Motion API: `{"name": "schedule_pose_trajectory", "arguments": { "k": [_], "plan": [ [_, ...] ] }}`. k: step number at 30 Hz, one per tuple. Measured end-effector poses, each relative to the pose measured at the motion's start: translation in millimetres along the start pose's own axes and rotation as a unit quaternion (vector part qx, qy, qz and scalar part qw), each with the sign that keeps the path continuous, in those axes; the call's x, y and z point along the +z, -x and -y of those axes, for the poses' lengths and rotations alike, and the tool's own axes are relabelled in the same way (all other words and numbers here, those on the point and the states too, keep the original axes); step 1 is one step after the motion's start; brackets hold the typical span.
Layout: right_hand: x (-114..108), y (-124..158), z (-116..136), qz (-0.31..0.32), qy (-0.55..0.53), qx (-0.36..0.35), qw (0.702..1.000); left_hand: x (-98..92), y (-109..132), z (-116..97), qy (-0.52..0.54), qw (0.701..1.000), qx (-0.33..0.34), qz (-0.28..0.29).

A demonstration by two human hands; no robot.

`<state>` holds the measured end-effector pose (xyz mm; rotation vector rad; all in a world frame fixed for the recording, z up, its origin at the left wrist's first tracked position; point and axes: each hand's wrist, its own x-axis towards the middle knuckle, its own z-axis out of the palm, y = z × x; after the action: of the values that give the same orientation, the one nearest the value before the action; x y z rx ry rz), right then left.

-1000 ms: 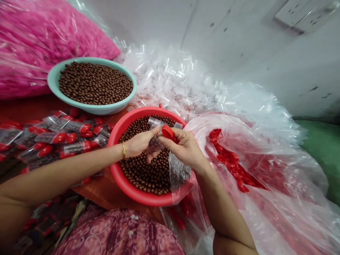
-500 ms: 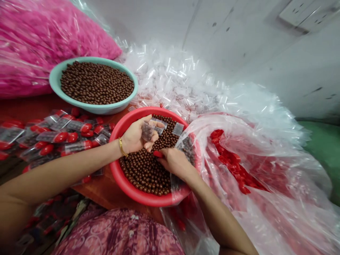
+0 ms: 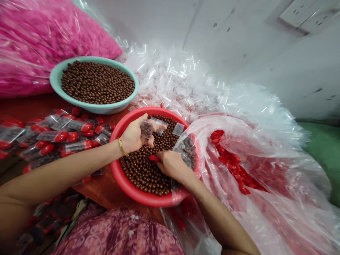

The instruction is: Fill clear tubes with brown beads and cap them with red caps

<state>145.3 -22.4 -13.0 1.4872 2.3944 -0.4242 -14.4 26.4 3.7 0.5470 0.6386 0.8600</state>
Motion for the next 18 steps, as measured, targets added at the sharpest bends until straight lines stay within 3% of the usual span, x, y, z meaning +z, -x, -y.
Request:
{"name": "schedule_pose_trajectory", "arguments": {
  "k": [2, 5, 7, 9, 11, 18],
  "plan": [
    [-2.9, 1.0, -11.0, -0.109, -0.132, 0.022, 0.985, -1.1, -0.1, -0.9, 0.02, 1.0, -0.003, 0.011],
    [-19.9, 2.7, -19.8, -0.294, -0.352, 0.036, 0.888, -1.3, -0.6, -1.1, 0.039, 0.998, -0.029, 0.031],
    [-37.6, 3.4, -15.8, -0.349, -0.421, 0.035, 0.837, -0.5, -0.8, -0.9, 0.039, 0.997, -0.053, 0.041],
    [-55.0, 2.2, -6.2, -0.373, -0.447, 0.029, 0.813, 0.4, -0.6, -0.7, 0.032, 0.996, -0.073, 0.048],
    [-67.5, -1.5, 4.3, -0.372, -0.457, 0.014, 0.808, 0.9, -0.2, -0.5, 0.021, 0.994, -0.089, 0.056],
    [-74.6, -17.1, 12.8, -0.26, -0.506, -0.053, 0.82, 1.5, -0.6, 2.4, 0.001, 0.993, -0.078, 0.093]
  ]
}}
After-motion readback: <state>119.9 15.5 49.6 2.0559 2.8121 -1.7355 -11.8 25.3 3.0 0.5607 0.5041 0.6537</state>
